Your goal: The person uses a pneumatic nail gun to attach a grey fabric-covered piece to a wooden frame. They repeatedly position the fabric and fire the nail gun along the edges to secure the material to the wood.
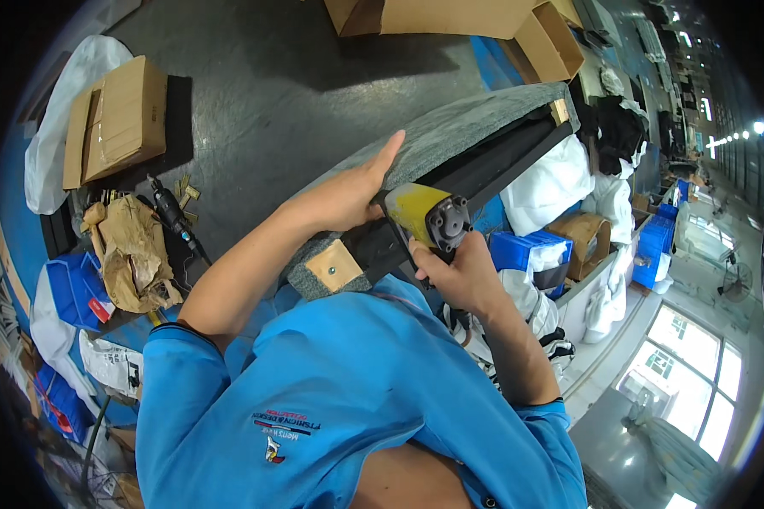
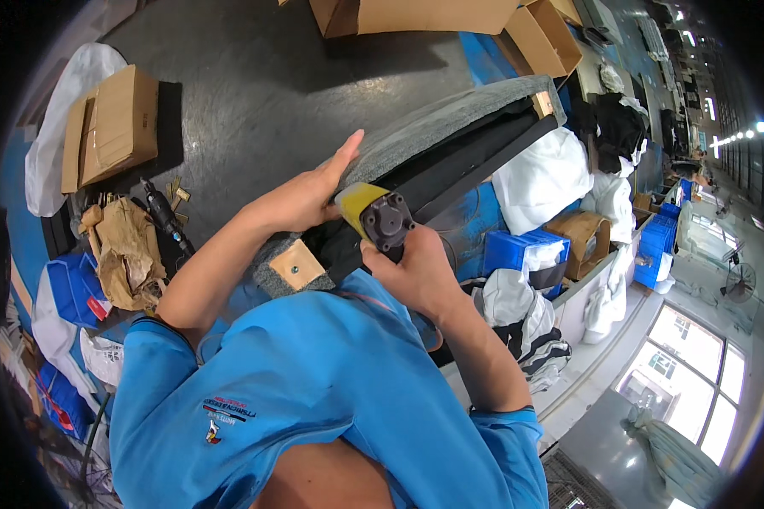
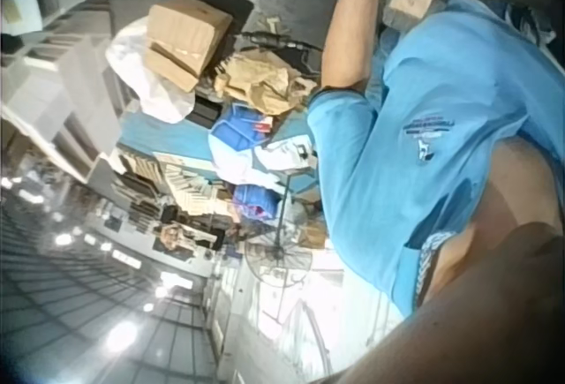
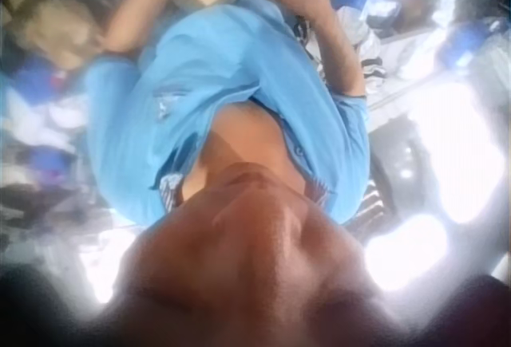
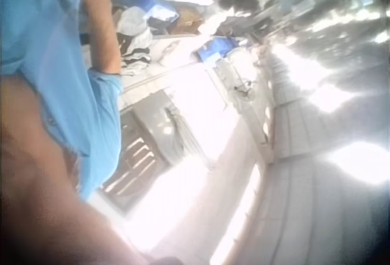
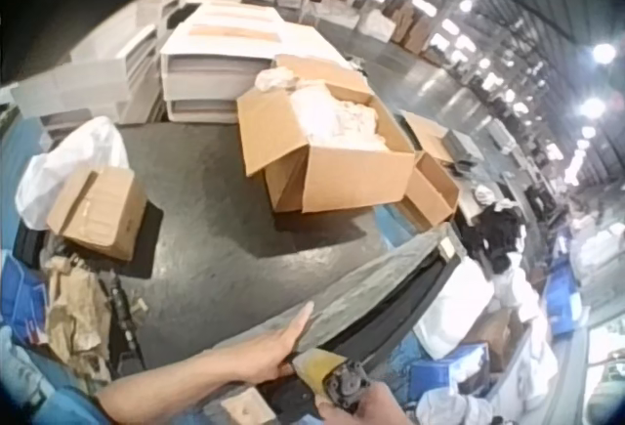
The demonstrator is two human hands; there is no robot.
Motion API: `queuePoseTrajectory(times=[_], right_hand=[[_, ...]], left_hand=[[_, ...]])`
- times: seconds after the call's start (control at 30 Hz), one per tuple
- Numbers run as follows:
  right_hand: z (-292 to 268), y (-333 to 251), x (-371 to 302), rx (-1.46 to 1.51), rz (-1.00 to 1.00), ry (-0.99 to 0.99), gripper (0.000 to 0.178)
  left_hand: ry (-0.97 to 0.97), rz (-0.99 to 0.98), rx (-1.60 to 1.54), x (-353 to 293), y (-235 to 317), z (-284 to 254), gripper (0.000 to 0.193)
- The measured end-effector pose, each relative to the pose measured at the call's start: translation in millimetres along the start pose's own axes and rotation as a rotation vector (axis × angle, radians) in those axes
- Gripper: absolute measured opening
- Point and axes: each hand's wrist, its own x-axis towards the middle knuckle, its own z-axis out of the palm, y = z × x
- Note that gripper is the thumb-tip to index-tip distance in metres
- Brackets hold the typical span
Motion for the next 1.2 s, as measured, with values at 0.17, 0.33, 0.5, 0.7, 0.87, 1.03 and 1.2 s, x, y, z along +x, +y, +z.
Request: queuePoseTrajectory(times=[0.17,0.33,0.5,0.7,0.87,1.03,1.2], right_hand=[[14,-8,-7,0.004,-0.003,0.026,0.024],[12,-19,-6,0.062,0.099,-0.024,0.024],[9,-29,-7,0.124,0.151,-0.022,0.022],[16,-21,-11,0.026,0.094,-0.073,0.025],[26,-26,-16,-0.010,0.056,-0.085,0.026],[41,-26,-24,0.005,0.007,-0.124,0.027],[43,-25,-31,0.049,0.053,-0.058,0.023]], left_hand=[[-0.029,0.200,-0.206,-8,-25,-4,0.101],[-0.046,-0.207,-0.702,-26,-61,-5,0.068],[0.050,-0.060,-0.142,-46,-36,8,0.065],[0.027,-0.083,0.095,-53,-12,3,0.078],[0.030,-0.075,0.070,-57,-18,4,0.091],[-0.022,-0.052,0.002,-61,-18,-3,0.104],[-0.175,0.091,-0.539,-77,-52,-24,0.094]])
